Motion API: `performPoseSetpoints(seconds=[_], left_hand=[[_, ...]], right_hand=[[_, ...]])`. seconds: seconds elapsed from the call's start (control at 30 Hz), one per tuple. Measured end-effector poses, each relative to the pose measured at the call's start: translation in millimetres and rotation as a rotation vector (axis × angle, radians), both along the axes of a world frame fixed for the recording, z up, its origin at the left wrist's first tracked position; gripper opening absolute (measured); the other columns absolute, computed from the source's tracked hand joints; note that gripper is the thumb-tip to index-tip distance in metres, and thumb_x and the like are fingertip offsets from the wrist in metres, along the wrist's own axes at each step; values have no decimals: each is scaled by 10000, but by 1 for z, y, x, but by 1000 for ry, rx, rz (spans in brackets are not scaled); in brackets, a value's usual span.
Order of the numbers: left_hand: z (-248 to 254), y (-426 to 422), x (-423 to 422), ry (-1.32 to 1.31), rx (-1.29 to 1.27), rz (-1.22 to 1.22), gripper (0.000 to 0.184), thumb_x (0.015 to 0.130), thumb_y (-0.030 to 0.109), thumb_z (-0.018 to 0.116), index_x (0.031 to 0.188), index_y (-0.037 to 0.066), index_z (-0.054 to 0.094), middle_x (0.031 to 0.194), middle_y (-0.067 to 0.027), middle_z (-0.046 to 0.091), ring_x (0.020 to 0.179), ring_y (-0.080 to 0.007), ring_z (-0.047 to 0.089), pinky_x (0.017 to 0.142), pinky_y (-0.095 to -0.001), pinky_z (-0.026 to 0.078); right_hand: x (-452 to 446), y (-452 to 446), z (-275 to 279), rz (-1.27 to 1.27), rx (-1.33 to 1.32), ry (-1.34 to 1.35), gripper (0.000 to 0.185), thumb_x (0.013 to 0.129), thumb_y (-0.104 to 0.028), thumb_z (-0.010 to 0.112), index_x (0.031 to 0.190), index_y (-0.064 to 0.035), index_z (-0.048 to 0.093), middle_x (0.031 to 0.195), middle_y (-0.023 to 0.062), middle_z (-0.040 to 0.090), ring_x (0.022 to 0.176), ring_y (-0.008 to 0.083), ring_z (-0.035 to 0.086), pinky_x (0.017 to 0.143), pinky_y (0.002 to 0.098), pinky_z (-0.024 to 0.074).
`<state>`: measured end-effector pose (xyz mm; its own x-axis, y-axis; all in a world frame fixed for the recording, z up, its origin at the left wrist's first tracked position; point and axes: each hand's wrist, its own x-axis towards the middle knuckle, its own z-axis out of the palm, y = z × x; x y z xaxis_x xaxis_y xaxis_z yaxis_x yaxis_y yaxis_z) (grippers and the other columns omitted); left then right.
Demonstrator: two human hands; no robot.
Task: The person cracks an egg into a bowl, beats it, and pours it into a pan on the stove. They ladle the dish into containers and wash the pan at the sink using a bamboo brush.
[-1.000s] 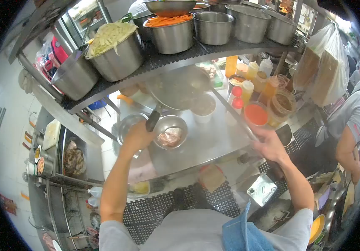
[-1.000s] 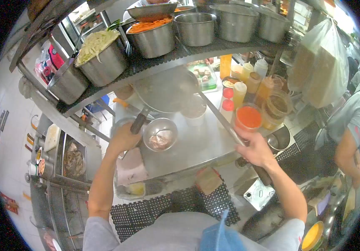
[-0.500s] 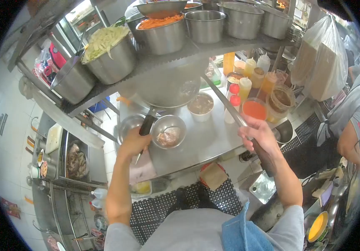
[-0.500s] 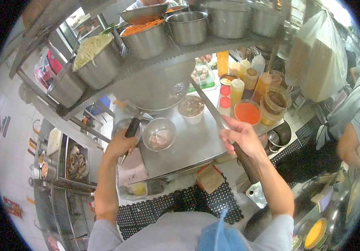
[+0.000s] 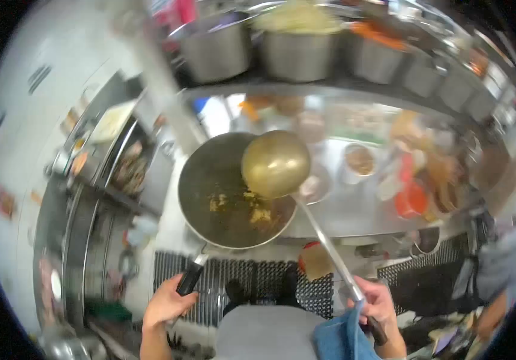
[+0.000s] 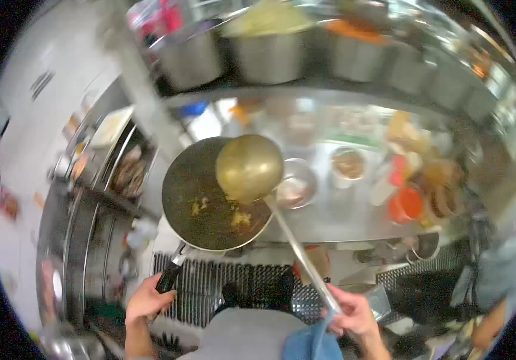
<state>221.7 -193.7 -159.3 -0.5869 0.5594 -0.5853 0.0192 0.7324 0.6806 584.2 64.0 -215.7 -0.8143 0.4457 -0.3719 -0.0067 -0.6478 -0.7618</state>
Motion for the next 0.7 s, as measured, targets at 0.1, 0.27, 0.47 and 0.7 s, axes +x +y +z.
performPoseSetpoints(seconds=[0.1, 0.27, 0.47, 0.7], left_hand=[[4, -75, -5, -59, -119, 160, 229, 775, 138, 644, 947, 18, 552, 571, 11, 494, 488, -92, 476, 457, -271, 392], [-15, -197, -66, 144, -152, 219, 274, 775, 169, 654, 978, 10, 561, 594, -58, 536, 500, -147, 517, 499, -318, 421], [-81, -283, -149, 384, -88, 118, 334, 750, 191, 664, 1013, 11, 564, 668, -151, 606, 611, -258, 604, 582, -379, 459], [-110, -302, -192, 342, -98, 180, 391, 747, 177, 642, 1099, 18, 578, 758, -206, 646, 738, -372, 639, 688, -434, 495]], right_hand=[[-40, -26, -5, 116, 342, -86, 739, 737, 7, 711, 1409, 8, 405, 885, 152, 657, 555, 141, 566, 502, 277, 479], [-175, -81, -34, 408, 1012, -248, 632, 768, -69, 717, 1356, -20, 491, 854, 123, 655, 698, 211, 633, 635, 298, 509], [-344, -178, -82, 456, 1612, 55, 628, 750, 17, 638, 1348, -135, 520, 871, 125, 577, 713, 322, 593, 636, 372, 503], [-335, -166, -125, 578, 1783, 18, 626, 756, 24, 612, 1350, -156, 527, 850, 135, 552, 701, 325, 581, 641, 400, 508]])
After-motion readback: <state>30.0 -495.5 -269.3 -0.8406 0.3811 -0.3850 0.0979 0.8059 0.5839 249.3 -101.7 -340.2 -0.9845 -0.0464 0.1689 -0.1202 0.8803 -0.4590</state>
